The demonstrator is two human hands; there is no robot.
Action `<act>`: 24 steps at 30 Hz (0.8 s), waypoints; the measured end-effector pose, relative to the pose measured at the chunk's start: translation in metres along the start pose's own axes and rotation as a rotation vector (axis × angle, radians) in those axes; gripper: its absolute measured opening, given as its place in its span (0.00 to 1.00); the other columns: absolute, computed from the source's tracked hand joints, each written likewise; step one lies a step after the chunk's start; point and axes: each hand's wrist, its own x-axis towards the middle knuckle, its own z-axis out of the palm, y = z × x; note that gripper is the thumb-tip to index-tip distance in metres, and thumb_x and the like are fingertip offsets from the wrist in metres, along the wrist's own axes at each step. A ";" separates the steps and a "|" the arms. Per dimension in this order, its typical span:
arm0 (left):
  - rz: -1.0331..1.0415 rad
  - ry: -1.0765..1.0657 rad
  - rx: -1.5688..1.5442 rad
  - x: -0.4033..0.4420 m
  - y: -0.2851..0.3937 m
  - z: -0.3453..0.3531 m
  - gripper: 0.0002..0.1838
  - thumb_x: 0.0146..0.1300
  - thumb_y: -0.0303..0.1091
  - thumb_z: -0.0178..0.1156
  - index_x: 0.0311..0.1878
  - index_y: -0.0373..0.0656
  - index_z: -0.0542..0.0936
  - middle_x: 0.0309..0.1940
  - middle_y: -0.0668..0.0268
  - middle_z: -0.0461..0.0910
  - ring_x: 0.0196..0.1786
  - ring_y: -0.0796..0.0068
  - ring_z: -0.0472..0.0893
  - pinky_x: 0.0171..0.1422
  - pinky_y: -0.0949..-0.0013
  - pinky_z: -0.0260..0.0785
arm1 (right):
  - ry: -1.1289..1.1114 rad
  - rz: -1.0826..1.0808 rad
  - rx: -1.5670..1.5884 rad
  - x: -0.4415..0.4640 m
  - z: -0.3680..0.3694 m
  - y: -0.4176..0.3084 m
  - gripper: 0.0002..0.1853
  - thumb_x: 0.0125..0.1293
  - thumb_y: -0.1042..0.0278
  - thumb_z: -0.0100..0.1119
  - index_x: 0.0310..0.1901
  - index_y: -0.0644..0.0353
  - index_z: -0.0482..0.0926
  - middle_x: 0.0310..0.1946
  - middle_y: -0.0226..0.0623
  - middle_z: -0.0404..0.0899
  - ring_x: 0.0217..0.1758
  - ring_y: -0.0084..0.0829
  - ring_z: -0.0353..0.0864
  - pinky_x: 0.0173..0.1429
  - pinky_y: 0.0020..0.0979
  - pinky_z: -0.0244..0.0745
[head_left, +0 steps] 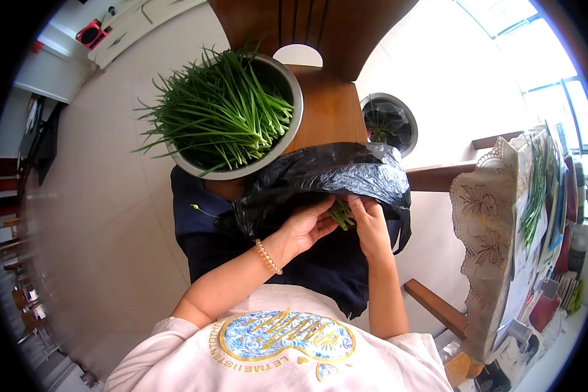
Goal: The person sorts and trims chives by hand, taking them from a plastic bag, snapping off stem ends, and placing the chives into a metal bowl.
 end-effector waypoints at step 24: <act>0.014 -0.102 -0.027 -0.014 -0.002 -0.010 0.09 0.60 0.34 0.56 0.40 0.41 0.76 0.35 0.67 0.77 0.40 0.76 0.77 0.51 0.72 0.69 | -0.125 0.137 -0.150 -0.019 -0.012 -0.013 0.14 0.64 0.61 0.52 0.40 0.66 0.75 0.31 0.32 0.77 0.31 0.20 0.73 0.37 0.21 0.69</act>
